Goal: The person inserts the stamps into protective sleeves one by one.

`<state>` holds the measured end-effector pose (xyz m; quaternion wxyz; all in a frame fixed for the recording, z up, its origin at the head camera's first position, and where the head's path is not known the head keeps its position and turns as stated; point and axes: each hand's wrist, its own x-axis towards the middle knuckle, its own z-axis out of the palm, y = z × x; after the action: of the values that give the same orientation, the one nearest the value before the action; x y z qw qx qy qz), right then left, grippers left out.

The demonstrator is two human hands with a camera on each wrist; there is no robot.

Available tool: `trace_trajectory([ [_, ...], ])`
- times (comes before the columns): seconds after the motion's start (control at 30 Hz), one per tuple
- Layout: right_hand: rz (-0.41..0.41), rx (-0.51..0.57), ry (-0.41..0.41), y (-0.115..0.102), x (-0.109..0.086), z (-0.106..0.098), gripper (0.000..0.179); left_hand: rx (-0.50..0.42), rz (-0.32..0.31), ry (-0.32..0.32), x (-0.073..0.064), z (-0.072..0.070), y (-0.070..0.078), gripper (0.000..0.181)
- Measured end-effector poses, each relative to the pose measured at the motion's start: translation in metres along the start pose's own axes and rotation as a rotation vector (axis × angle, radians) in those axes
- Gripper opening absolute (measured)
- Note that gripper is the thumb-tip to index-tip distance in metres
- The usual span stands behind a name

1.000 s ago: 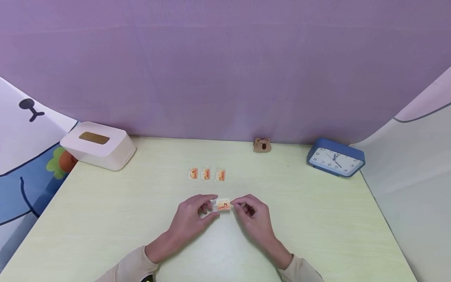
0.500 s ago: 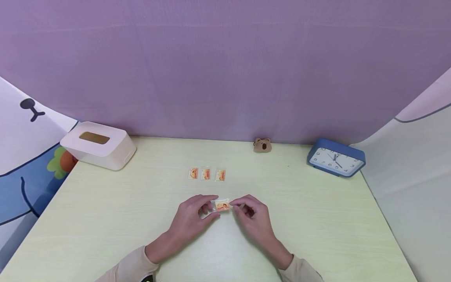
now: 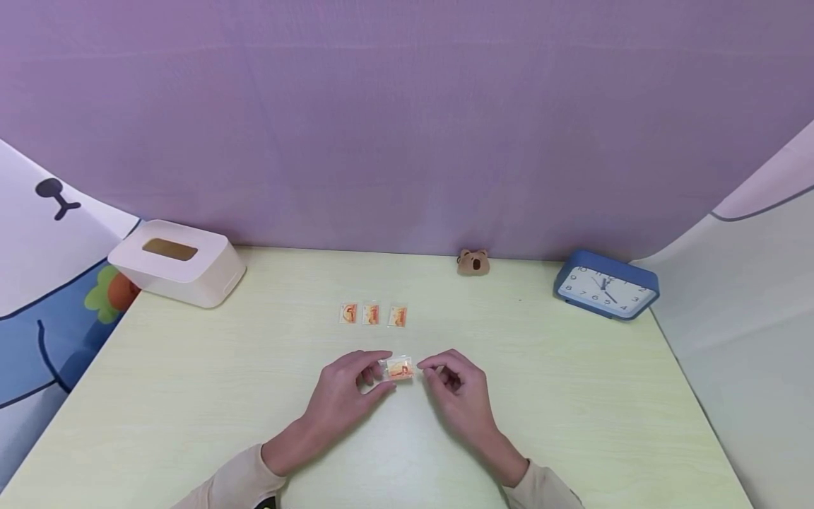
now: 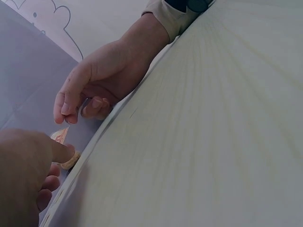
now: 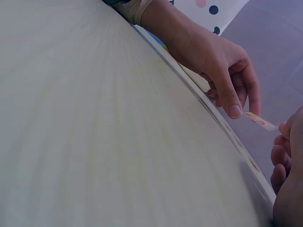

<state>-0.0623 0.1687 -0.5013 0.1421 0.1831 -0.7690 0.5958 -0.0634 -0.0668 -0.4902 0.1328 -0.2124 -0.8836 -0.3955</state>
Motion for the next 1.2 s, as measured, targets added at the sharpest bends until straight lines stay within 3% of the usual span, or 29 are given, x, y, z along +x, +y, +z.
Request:
trace_trajectory([
  [0.37,0.047,-0.007,-0.035,0.0001,-0.0014,0.0004,0.02,-0.015,0.003,-0.028,-0.0008,0.0002,0.0006,0.046],
  [0.5,0.095,0.023,-0.019,-0.0006,-0.0016,0.0003,0.024,-0.013,0.013,-0.018,-0.0012,0.0013,0.0003,0.047],
  [0.9,0.212,0.117,-0.1,-0.0008,-0.0029,0.0001,0.028,-0.029,0.032,-0.041,-0.0036,0.0057,0.0019,0.049],
  [1.2,0.221,0.064,-0.029,-0.0058,0.0003,0.0027,0.022,-0.033,0.046,-0.083,-0.0047,0.0039,0.0042,0.052],
])
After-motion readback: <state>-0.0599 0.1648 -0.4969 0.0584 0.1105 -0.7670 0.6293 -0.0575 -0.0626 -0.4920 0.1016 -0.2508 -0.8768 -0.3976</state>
